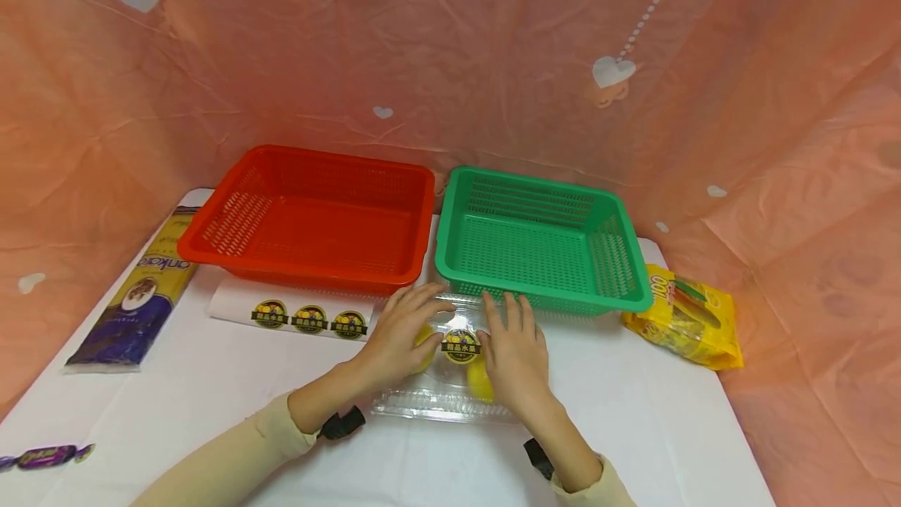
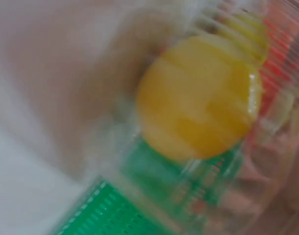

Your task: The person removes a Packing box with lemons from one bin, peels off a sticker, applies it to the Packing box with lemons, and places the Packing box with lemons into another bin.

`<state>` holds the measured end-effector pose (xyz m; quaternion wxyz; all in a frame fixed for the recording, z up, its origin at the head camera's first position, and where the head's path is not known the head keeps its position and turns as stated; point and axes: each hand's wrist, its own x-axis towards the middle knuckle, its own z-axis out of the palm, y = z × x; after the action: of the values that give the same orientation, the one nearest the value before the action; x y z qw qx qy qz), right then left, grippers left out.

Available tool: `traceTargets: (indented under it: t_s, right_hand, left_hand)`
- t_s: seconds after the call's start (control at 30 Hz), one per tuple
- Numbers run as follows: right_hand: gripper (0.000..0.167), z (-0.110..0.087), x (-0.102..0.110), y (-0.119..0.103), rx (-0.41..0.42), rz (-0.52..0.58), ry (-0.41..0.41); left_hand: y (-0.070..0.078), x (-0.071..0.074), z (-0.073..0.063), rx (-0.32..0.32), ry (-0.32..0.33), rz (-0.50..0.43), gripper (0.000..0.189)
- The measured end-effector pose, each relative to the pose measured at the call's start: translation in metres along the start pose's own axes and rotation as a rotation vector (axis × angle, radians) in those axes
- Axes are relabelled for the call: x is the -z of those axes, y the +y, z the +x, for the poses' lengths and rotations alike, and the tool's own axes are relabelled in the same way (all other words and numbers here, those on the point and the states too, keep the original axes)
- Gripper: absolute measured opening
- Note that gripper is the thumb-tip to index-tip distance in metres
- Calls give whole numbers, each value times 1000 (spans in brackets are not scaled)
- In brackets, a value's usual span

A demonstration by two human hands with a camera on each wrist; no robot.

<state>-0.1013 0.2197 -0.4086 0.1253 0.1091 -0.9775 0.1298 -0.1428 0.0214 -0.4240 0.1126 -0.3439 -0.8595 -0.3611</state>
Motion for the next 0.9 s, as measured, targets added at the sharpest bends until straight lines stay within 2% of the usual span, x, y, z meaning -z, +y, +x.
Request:
traceTargets:
  t_s: [0.1, 0.23, 0.3, 0.37, 0.47, 0.57, 0.7, 0.8, 0.9]
  right_hand:
    - [45, 3, 7, 2, 15, 12, 144]
    - [27, 10, 20, 13, 7, 41, 429]
    - [21, 13, 29, 26, -45, 98, 545]
    - [19, 15, 41, 43, -145, 187, 603]
    - [22, 16, 61, 75, -335, 353, 621]
    - [30, 13, 78, 106, -626, 564, 571]
    - [38, 9, 84, 136, -949, 908, 523]
    - [41, 6, 80, 148, -1054, 1133, 516]
    - [47, 4, 75, 154, -1093, 1275, 507]
  left_hand:
    - [1, 5, -1, -7, 43, -110, 38]
    - [0, 13, -9, -4, 84, -164, 35]
    - [-2, 16, -16, 5, 111, -173, 34]
    - [-5, 19, -23, 30, 131, -181, 37]
    - [-9, 23, -33, 113, 137, -195, 45]
    - [-11, 27, -39, 228, 104, -213, 57]
    - [-14, 29, -44, 366, 50, -265, 69]
    - [-15, 30, -45, 413, 29, -296, 73]
    - [-16, 30, -47, 432, 14, -321, 76]
